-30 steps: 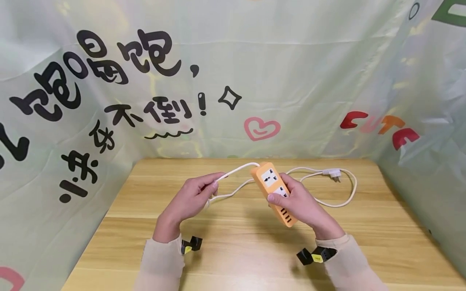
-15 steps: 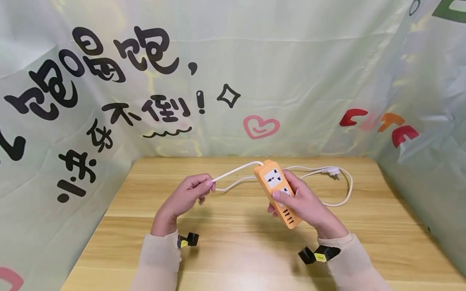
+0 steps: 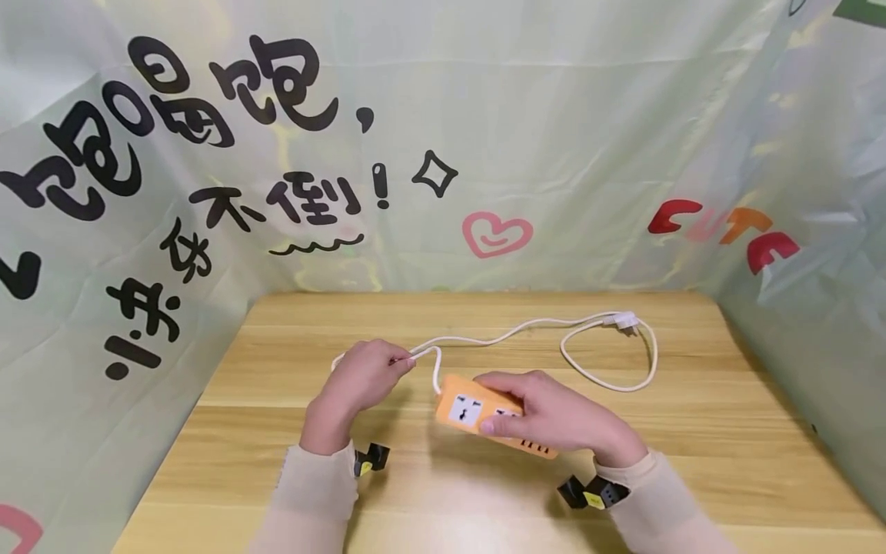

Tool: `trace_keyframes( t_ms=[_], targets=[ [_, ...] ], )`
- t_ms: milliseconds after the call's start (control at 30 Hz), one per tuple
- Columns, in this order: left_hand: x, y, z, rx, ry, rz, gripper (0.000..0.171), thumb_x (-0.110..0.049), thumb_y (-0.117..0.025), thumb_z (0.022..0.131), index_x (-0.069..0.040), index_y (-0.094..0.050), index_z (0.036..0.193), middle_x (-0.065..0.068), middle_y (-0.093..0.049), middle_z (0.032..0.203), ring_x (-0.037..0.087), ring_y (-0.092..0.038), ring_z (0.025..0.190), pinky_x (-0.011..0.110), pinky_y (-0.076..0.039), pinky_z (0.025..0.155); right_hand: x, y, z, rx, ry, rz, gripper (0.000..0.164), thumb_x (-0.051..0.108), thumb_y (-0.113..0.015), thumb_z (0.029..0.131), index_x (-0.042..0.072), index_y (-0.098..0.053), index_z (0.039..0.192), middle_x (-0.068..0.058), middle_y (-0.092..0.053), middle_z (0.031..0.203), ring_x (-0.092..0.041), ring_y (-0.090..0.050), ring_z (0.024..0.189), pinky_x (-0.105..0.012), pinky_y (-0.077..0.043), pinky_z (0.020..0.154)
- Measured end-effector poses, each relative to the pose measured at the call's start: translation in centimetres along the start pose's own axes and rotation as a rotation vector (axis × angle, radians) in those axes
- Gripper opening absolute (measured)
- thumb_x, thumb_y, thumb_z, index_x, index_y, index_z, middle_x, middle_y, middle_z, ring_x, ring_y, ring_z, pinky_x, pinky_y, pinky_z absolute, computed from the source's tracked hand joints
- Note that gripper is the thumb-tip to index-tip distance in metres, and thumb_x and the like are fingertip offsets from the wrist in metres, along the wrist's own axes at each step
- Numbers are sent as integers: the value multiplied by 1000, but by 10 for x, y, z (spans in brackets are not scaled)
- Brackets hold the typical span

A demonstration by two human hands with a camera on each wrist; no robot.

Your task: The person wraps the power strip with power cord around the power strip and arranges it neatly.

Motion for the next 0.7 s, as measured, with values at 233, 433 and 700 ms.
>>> trace_keyframes(
  t_ms=[233, 433, 700],
  targets=[
    [-23, 6, -2, -151, 30, -44, 20, -24, -65, 106, -16, -81, 97, -3, -55, 64, 13, -46, 55, 30, -40, 56, 9, -29, 7, 55, -1, -293, 19, 44, -76, 96, 35, -63, 107, 19, -60, 83, -1, -55, 69, -23, -48, 66],
    [-68, 7, -20, -135, -127, -189, 25, -23, -55, 110, -15, -77, 102, -4, -57, 73, 11, -50, 62, 30, -46, 62, -6, -36, 14, 20, -84, -334, 23, 39, -77, 96, 27, -67, 113, 17, -60, 81, -3, -54, 67, -25, -46, 62],
    [-109, -1, -52, -17, -356, -308, 23, -24, -59, 109, -17, -81, 111, -10, -56, 70, 4, -47, 63, 22, -43, 59, -47, 7, 12, -197, -309, -98, 42, 44, -71, 100, 21, -67, 136, 4, -70, 91, -12, -62, 69, -33, -53, 65]
  ],
)
Point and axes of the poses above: each hand's wrist, its own z-axis towards the middle knuckle, its own y-axis out of the back of the hand, x = y × z, the point moved 9 cm from there along z, towards the middle knuckle
